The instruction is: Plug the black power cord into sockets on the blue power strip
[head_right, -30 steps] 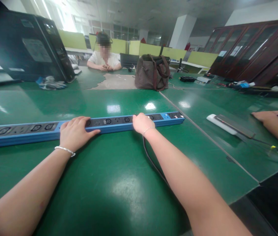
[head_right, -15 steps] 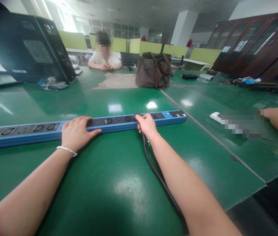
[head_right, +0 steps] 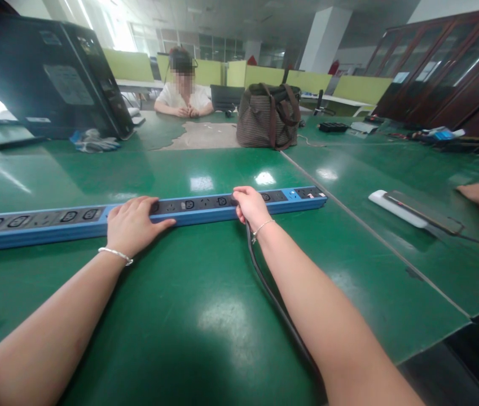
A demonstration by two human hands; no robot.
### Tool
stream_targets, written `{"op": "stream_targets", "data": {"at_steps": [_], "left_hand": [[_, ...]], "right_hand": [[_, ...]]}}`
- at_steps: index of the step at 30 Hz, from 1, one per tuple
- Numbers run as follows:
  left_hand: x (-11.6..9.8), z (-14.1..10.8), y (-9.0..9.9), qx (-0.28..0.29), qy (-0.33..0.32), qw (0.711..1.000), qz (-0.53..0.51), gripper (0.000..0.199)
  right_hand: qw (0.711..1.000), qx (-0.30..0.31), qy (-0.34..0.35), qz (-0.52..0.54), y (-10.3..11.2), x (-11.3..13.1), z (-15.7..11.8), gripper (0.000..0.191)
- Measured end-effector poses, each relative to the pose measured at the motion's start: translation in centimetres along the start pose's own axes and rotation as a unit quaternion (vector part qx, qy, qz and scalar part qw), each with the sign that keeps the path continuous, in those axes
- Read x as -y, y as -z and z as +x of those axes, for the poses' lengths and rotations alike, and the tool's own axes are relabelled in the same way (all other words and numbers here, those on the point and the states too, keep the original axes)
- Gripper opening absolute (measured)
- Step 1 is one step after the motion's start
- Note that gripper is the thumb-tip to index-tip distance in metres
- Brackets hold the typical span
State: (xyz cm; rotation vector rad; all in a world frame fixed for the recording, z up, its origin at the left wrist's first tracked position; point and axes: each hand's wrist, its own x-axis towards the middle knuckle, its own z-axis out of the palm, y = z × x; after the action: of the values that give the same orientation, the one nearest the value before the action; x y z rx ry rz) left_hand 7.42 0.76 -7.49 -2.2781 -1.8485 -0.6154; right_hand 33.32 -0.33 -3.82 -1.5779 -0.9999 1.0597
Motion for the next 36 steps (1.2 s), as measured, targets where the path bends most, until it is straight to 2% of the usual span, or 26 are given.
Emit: {"op": "stream_targets", "data": {"at_steps": [7, 10, 13, 15, 18, 20, 22, 28, 30, 33, 36], "left_hand": [[0.0, 0.0, 0.1, 0.005, -0.002, 1.000, -0.005, 0.063], [0.0, 0.0, 0.1, 0.006, -0.003, 1.000, -0.010, 0.064], [0.1, -0.1, 0.1, 0.008, -0.006, 1.000, -0.012, 0.064], [0.1, -0.1, 0.0, 0.007, -0.006, 1.000, -0.012, 0.064], [-0.1, -0.3, -0.2, -0.003, -0.009, 1.000, -0.008, 0.066], [-0.5, -0.5, -0.3, -0.004, -0.031, 1.000, -0.004, 0.064], [-1.1, -0.8, -0.5, 0.006, -0.071, 0.997, 0.000, 0.062], [-4.9, -1.4, -1.0, 0.027, -0.157, 0.987, -0.032, 0.063], [-6.9, -1.6, -1.3, 0.029, -0.164, 0.985, -0.053, 0.063], [-10.1, -1.6, -1.7, 0.027, -0.156, 0.984, -0.079, 0.064], [-13.2, -0.5, -2.2, 0.009, -0.150, 0.982, -0.112, 0.065]], "right_hand": [[1.000, 0.014, -0.019, -0.008, 0.1, 0.1, 0.3, 0.023], [0.999, 0.006, 0.029, -0.021, 0.3, -1.1, 0.5, 0.030], [0.986, -0.047, 0.101, -0.124, 1.2, -2.4, 0.7, 0.041], [0.951, -0.122, 0.169, -0.229, 2.2, -3.0, 0.8, 0.045], [0.866, -0.217, 0.273, -0.358, 4.0, -3.8, 1.0, 0.040], [0.821, -0.231, 0.318, -0.414, 4.8, -4.5, 1.4, 0.038], [0.801, -0.217, 0.328, -0.451, 5.1, -5.3, 1.9, 0.039], [0.811, -0.197, 0.281, -0.474, 4.5, -6.3, 2.8, 0.042], [0.810, -0.188, 0.283, -0.477, 4.2, -6.0, 2.8, 0.042], [0.806, -0.144, 0.307, -0.486, 4.1, -5.4, 2.6, 0.043], [0.802, -0.109, 0.321, -0.492, 4.1, -5.0, 2.5, 0.042]]}}
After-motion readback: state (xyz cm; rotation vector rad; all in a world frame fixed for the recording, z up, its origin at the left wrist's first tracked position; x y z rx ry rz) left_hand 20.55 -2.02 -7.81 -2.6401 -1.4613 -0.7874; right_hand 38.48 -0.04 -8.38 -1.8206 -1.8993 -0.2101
